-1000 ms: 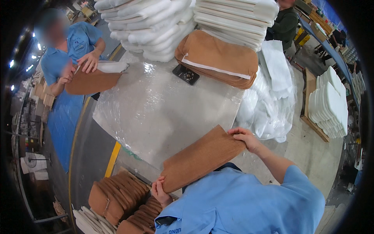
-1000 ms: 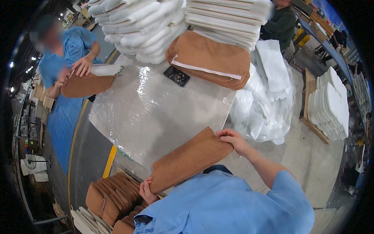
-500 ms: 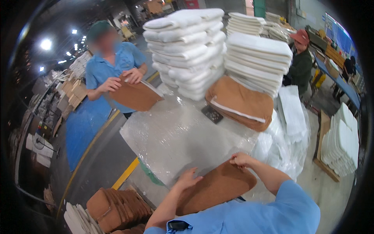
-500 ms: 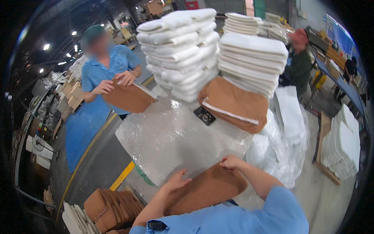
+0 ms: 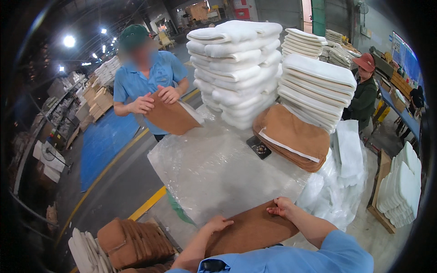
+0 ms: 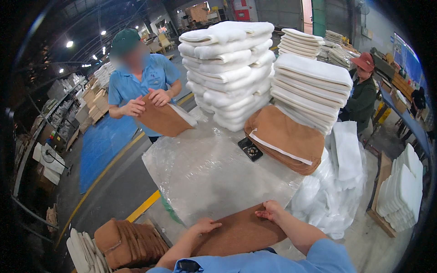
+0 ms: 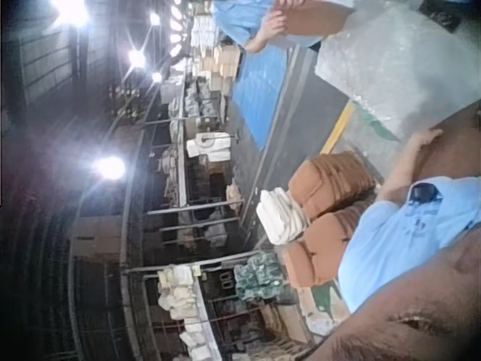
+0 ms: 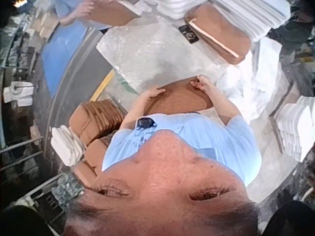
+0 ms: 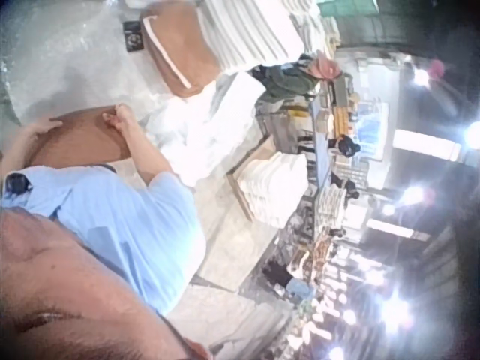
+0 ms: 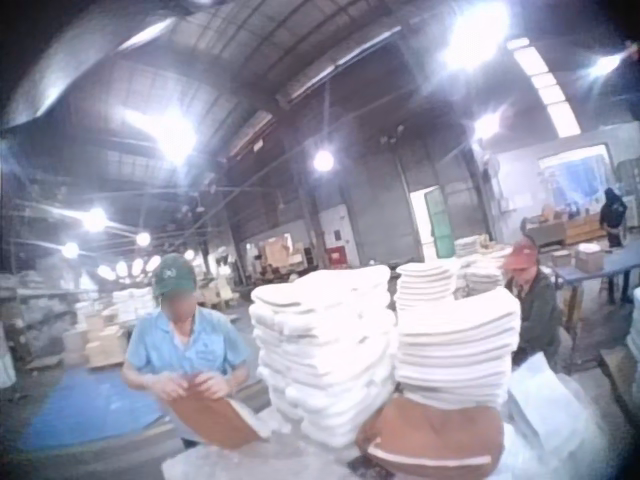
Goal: The person inserts white pillow inserts into brown pillowcases, folds the edges, and stacks the finished pillows on a table. The person repeats this process for multiple units in a factory setting.
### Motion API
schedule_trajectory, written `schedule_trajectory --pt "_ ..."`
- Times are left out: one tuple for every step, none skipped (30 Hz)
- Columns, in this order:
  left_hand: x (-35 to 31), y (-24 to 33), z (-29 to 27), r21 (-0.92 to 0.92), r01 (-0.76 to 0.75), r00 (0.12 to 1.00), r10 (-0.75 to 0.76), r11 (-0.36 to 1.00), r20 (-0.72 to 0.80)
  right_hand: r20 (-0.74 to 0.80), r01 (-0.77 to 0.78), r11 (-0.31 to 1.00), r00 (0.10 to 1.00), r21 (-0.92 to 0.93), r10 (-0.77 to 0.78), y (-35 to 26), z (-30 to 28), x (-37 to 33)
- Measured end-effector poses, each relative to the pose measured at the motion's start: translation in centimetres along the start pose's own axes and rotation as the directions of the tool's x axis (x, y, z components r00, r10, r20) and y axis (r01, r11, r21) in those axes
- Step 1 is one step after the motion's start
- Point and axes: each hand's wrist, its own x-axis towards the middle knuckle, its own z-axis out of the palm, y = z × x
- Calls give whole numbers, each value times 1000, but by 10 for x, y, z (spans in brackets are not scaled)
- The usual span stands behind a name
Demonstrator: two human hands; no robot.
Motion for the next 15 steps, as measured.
schedule_trajectory --pt "0 -3 10 -19 -2 994 0 1000 -106 -12 -5 1000 1000 6 6 -3 0 8" --pt "1 -4 18 -43 0 980 -9 999 -201 -25 -24 1000 999 13 24 -2 0 15" --pt "2 -3 24 -44 -28 969 17 999 -247 -13 -28 1000 1000 8 28 -2 -2 19" --pt "4 -2 26 -54 -34 956 17 998 -292 -3 -31 1000 1000 6 31 -3 -5 24" --pt "5 -2 29 -63 -43 942 20 997 -335 6 -32 999 999 5 32 -4 -7 28" --pt "2 -3 34 -81 -31 927 -1 996 -375 -42 -3 1000 999 -4 3 0 -1 28" --pt "0 -5 35 -82 -2 918 -31 997 -396 -84 27 999 996 -19 -29 4 9 27" --pt "-2 -6 38 -82 28 908 -60 996 -416 -124 57 998 990 -36 -61 6 16 24" --pt "0 -6 37 -80 45 895 -76 996 -439 -140 83 995 986 -56 -90 5 17 25" --pt "4 -6 35 -61 36 893 -59 997 -445 -154 108 991 981 -77 -119 7 17 25" --pt "7 -5 34 -44 27 892 -44 999 -450 -167 131 986 975 -100 -146 9 17 25" --pt "9 -4 34 -28 22 889 -33 999 -457 -168 156 979 970 -133 -178 12 17 26" --pt "10 -4 34 -22 17 883 -26 1000 -469 -168 181 969 963 -167 -209 14 16 27" --pt "11 -3 36 -17 12 877 -19 1000 -480 -166 206 958 956 -202 -240 17 15 28" --pt "12 -2 36 -12 7 867 -12 1000 -499 -172 204 959 956 -195 -238 16 17 27"
